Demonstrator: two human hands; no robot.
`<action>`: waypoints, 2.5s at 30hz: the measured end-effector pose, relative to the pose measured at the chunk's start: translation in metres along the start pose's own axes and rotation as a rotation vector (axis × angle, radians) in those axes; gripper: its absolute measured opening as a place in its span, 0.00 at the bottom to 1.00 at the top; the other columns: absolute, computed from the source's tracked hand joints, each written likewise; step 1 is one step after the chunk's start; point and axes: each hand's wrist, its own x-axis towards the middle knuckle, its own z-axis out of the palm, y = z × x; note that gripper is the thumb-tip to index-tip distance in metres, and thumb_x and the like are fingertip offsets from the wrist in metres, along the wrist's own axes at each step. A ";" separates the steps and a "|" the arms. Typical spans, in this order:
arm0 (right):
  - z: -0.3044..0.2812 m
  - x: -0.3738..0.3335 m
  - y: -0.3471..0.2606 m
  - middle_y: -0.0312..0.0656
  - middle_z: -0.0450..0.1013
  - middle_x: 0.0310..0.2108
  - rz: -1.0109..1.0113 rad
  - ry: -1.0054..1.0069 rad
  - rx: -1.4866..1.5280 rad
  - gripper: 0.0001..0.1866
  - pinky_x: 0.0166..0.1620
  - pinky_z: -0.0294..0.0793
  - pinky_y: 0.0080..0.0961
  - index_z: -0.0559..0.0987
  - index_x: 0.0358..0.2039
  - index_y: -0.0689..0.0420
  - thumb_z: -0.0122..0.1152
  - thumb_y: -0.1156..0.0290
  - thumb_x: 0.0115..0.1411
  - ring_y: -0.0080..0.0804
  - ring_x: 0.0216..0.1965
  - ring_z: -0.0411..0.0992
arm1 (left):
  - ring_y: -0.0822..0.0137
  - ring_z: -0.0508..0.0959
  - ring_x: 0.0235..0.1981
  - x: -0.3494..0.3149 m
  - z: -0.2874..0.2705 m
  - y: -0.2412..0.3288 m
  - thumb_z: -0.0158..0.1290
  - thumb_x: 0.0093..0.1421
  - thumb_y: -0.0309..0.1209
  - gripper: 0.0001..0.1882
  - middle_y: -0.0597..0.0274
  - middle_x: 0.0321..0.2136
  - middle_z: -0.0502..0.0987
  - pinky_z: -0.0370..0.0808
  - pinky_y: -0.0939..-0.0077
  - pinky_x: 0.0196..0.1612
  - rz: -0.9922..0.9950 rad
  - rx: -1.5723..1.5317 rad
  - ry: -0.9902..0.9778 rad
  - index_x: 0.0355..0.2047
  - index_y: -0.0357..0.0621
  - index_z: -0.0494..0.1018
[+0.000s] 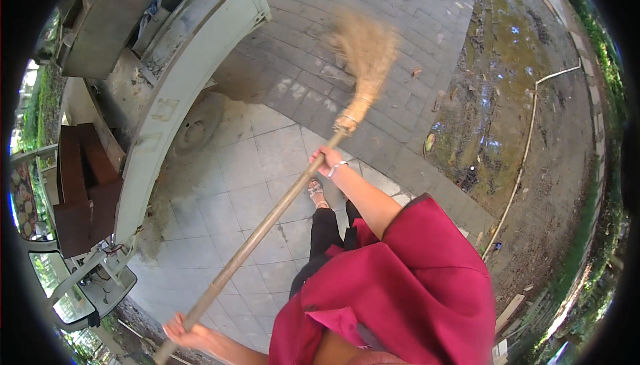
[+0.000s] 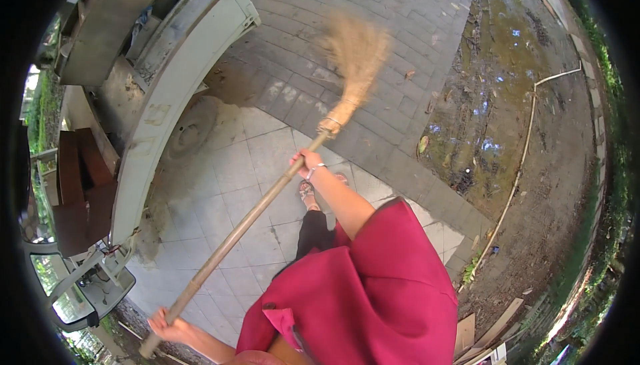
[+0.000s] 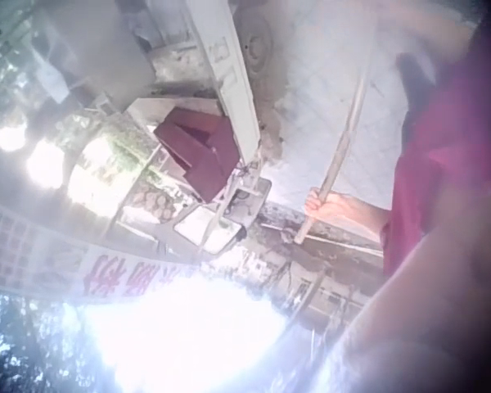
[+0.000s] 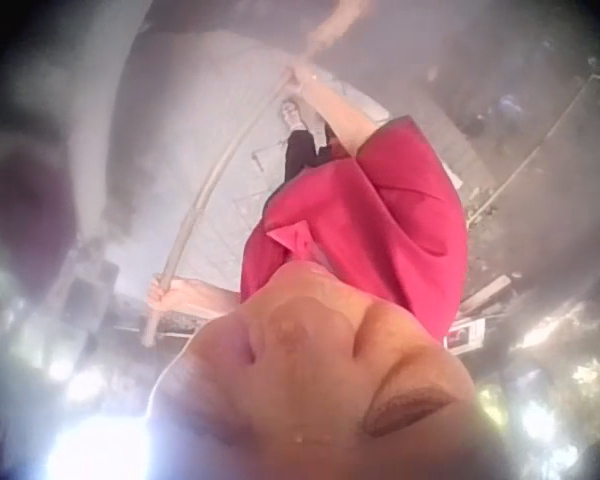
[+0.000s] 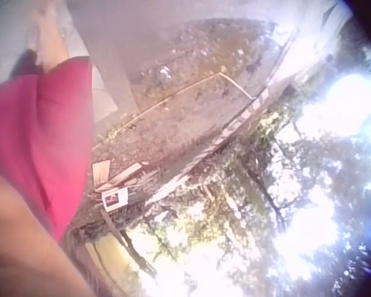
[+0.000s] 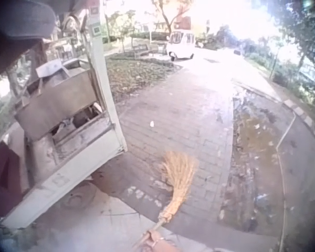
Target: The person sweeps leaves and debris on a paved walkway using a broom, picks up individual pieces of plastic and paper trash by hand, and puts them into a trash bin.
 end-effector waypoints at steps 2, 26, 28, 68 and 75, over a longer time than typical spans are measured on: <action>-0.022 -0.027 -0.012 0.41 0.61 0.18 -0.115 0.071 0.023 0.06 0.28 0.71 0.35 0.64 0.23 0.59 0.46 0.72 0.54 0.35 0.21 0.63 | 0.78 0.51 0.13 0.051 -0.019 -0.035 0.43 0.56 0.25 0.19 0.73 0.10 0.47 0.54 0.82 0.23 -0.153 -0.050 -0.038 0.13 0.52 0.49; 0.281 -0.022 -0.202 0.44 0.63 0.20 0.142 -0.317 0.021 0.03 0.29 0.70 0.40 0.64 0.25 0.60 0.46 0.74 0.52 0.39 0.23 0.67 | 0.77 0.53 0.14 -0.042 0.208 -0.050 0.44 0.55 0.29 0.16 0.73 0.11 0.50 0.55 0.80 0.24 0.211 -0.404 -0.225 0.14 0.53 0.53; 0.335 -0.007 -0.219 0.44 0.65 0.21 0.273 -0.389 -0.040 0.05 0.29 0.72 0.38 0.66 0.27 0.60 0.48 0.72 0.53 0.38 0.24 0.67 | 0.77 0.54 0.14 -0.112 0.273 -0.050 0.45 0.55 0.29 0.14 0.74 0.12 0.50 0.56 0.81 0.24 0.299 -0.409 -0.292 0.15 0.53 0.55; 0.517 0.157 -1.213 0.43 0.64 0.18 -0.344 -0.387 0.417 0.02 0.35 0.69 0.34 0.67 0.22 0.61 0.50 0.79 0.47 0.37 0.24 0.65 | 0.80 0.53 0.14 -0.292 1.274 -0.489 0.43 0.50 0.24 0.14 0.74 0.10 0.51 0.54 0.81 0.29 -0.155 -0.631 -0.758 0.13 0.51 0.52; 0.628 0.257 -1.334 0.42 0.65 0.20 -0.177 -0.561 0.372 0.04 0.36 0.70 0.35 0.66 0.24 0.60 0.48 0.75 0.53 0.37 0.26 0.66 | 0.82 0.55 0.10 -0.410 1.483 -0.472 0.38 0.60 0.31 0.10 0.78 0.09 0.53 0.57 0.84 0.25 0.222 -1.039 -0.752 0.21 0.50 0.59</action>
